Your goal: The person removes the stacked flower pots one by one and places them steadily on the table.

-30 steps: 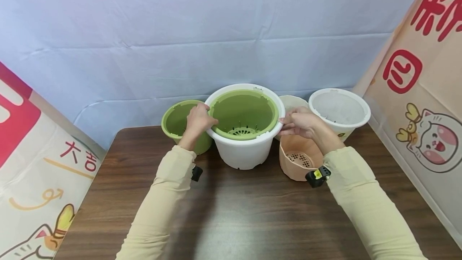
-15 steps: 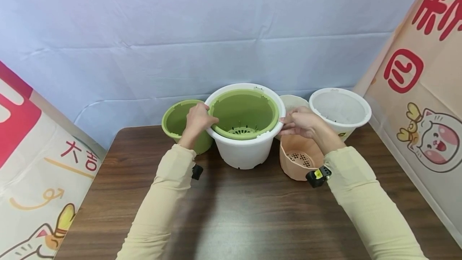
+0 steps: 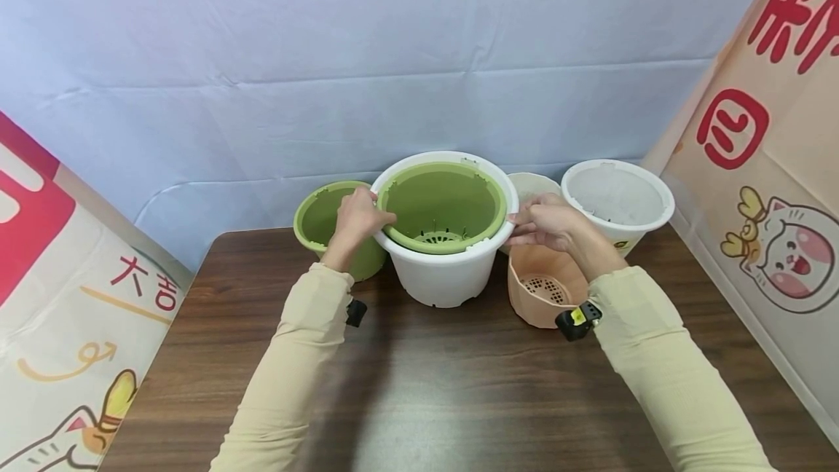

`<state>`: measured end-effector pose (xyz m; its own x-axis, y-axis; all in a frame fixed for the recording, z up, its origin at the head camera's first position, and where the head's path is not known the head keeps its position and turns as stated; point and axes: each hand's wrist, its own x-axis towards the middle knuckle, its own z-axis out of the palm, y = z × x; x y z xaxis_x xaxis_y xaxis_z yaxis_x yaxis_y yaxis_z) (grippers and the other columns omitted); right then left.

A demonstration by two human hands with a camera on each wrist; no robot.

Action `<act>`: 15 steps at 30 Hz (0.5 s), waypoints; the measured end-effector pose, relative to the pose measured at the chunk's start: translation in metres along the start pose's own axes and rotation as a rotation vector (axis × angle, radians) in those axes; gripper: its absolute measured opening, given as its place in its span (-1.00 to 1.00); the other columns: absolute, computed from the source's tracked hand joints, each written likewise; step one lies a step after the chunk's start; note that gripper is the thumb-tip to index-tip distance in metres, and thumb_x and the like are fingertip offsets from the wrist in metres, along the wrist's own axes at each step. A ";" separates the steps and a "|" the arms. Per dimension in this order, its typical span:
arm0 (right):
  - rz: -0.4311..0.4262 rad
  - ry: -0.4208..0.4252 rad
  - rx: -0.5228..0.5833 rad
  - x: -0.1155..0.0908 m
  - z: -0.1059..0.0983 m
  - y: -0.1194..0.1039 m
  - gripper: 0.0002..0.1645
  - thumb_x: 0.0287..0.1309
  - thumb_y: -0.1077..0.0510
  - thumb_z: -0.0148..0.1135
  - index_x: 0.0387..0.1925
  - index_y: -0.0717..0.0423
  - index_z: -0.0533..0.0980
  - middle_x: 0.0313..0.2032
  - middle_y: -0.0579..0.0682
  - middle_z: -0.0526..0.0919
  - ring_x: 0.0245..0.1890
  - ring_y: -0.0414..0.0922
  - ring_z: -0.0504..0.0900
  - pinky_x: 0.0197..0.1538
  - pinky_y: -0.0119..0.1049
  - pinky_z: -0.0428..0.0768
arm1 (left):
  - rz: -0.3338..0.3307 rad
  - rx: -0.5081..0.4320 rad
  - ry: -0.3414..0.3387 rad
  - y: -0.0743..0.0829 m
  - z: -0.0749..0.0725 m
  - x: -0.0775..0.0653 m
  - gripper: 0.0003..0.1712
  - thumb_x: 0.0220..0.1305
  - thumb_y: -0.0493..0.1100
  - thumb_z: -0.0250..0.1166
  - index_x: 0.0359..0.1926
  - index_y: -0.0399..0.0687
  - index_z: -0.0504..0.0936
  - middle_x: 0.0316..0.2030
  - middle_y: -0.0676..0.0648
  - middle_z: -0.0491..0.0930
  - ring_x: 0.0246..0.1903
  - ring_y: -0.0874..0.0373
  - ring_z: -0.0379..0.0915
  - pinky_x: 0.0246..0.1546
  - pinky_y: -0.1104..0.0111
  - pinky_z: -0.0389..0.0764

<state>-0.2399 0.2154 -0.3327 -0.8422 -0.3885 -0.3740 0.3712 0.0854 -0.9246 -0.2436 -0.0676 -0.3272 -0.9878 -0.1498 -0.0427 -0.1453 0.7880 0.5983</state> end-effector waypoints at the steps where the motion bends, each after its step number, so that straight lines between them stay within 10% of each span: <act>1: 0.000 -0.001 0.000 0.000 0.000 0.000 -0.78 0.26 0.41 -0.12 -0.10 0.47 0.16 -0.44 0.05 0.61 -0.35 -0.12 0.63 -0.05 -0.19 0.55 | -0.003 0.000 -0.002 0.000 0.000 0.000 -0.36 -0.12 -0.17 0.43 -0.02 -0.37 0.38 -0.24 -0.23 0.51 -0.17 -0.10 0.45 -0.14 0.21 0.52; 15: -0.005 0.018 0.004 0.000 0.001 0.000 -0.85 0.22 0.44 -0.13 -0.19 0.40 0.14 -0.43 0.04 0.58 -0.36 -0.12 0.62 -0.03 -0.15 0.53 | 0.001 0.034 -0.040 0.000 -0.004 0.001 -0.31 -0.05 -0.13 0.39 0.04 -0.43 0.34 -0.17 -0.26 0.48 -0.14 -0.13 0.44 -0.12 0.20 0.52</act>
<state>-0.2394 0.2151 -0.3326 -0.8511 -0.3720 -0.3705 0.3686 0.0793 -0.9262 -0.2442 -0.0701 -0.3243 -0.9893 -0.1253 -0.0741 -0.1452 0.8079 0.5712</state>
